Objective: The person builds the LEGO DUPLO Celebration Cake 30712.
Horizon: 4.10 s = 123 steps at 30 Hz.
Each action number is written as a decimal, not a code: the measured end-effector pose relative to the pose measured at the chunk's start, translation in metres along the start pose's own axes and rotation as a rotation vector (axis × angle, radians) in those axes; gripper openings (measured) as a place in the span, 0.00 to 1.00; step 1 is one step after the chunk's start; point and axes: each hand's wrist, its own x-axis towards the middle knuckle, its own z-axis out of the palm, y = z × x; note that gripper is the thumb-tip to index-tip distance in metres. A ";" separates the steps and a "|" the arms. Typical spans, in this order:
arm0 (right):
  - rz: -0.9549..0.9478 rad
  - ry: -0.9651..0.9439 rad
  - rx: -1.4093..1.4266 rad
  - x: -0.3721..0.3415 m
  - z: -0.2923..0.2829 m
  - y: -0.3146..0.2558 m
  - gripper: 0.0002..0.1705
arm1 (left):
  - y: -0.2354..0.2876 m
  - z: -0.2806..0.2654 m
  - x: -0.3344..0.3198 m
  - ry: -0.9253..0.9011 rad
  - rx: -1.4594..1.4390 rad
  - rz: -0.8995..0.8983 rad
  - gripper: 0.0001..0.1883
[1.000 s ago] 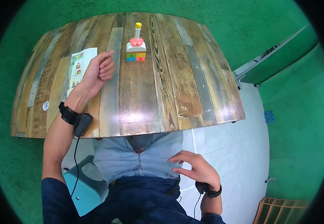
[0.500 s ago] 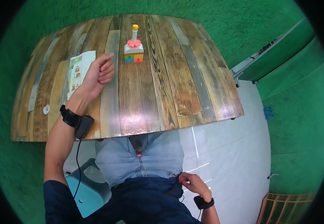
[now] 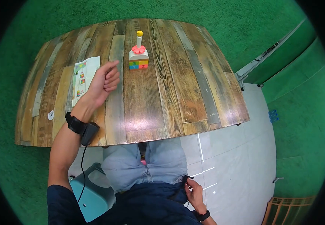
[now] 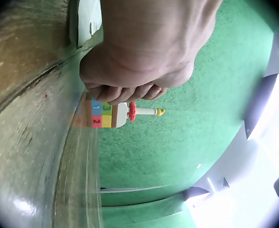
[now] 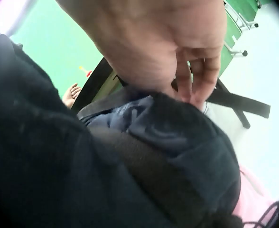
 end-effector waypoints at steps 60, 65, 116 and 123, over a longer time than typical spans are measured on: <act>0.045 0.099 0.347 0.014 0.009 0.027 0.18 | -0.002 0.008 -0.001 0.001 0.003 -0.037 0.27; 0.034 0.061 0.296 0.020 0.009 0.012 0.29 | -0.001 0.009 -0.002 -0.019 0.003 -0.036 0.27; -0.374 -0.407 0.340 0.038 -0.209 -0.066 0.11 | 0.065 0.007 -0.039 0.084 0.542 0.289 0.24; -0.968 0.005 0.115 0.082 -0.174 -0.215 0.08 | 0.065 0.066 -0.113 -0.406 0.819 0.083 0.19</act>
